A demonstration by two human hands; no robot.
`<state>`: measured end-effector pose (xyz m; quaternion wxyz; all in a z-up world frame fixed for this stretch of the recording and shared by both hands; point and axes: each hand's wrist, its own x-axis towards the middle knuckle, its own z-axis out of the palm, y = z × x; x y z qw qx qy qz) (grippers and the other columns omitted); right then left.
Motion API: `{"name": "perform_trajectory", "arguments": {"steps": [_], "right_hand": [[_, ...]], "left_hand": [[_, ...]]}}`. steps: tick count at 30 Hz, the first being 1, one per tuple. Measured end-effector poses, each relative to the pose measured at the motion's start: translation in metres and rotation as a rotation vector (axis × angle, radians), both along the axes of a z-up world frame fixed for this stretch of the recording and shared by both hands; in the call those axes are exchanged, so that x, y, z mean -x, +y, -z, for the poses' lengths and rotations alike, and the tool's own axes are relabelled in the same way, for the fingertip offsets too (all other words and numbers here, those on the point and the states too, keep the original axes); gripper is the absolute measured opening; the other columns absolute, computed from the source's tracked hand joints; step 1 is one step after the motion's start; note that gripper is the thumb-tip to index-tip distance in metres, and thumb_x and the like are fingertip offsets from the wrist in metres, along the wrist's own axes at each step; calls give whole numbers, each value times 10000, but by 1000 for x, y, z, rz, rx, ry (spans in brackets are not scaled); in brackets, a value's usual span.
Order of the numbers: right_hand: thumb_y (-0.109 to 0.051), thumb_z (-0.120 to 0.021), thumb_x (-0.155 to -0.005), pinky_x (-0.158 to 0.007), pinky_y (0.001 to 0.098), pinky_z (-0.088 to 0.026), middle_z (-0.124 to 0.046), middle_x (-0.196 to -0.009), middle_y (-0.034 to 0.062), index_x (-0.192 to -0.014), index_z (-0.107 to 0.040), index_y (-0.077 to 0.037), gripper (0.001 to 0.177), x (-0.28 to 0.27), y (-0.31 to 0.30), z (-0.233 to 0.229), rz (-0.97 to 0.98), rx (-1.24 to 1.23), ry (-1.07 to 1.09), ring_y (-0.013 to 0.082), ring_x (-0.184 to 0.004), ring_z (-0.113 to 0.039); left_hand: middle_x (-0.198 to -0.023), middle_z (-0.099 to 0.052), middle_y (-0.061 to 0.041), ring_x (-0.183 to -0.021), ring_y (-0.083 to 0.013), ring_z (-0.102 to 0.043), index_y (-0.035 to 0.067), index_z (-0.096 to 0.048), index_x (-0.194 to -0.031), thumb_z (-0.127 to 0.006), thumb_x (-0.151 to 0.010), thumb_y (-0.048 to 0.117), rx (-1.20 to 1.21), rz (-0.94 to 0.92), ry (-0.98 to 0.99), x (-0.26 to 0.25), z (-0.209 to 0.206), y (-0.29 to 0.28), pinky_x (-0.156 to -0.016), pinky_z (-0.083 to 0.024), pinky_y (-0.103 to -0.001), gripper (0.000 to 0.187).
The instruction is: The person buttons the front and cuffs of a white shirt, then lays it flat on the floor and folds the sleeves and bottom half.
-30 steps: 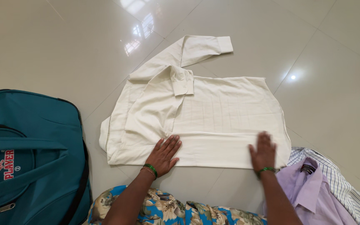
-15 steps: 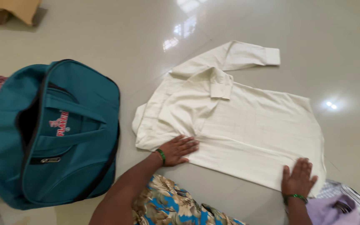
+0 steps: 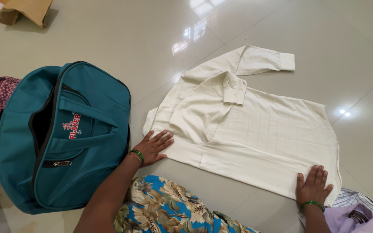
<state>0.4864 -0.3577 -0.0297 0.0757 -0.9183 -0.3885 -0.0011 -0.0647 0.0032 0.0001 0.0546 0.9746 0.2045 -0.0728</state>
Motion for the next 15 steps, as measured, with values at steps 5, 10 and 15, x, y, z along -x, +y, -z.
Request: {"name": "perform_trajectory", "arguments": {"steps": [5,10,15], "right_hand": [[-615,-299,-980,-1166,657,-28,-89,-1707,132,-1612,-172,-57,852,-9,14,3,88,75,16,324,-1568,-42],[-416,-313,-1058,-1240,578,4,-98,-1731,128,-1639,-152,-61,699,73,94,38,-279,-142,80,286,-1585,-76],[-403,-451,-977,-1232,526,-16,-130,-1690,147,-1587,-212,-48,745,224,172,22,-671,157,144,289,-1568,-69]], "left_hand": [[-1641,-315,-29,-1536,-203,-208,168,-360,-1561,-419,-1033,441,-3,-106,-220,-28,-12,-18,-1194,-149,-489,597],[-1660,-328,-71,-1561,-241,-212,116,-368,-1573,-397,-1064,352,102,29,-343,-94,7,-49,-1230,-146,-483,562],[-1693,-247,-37,-1568,-216,-158,147,-322,-1590,-386,-1037,368,84,112,-286,-140,30,-77,-1242,-112,-484,599]]}}
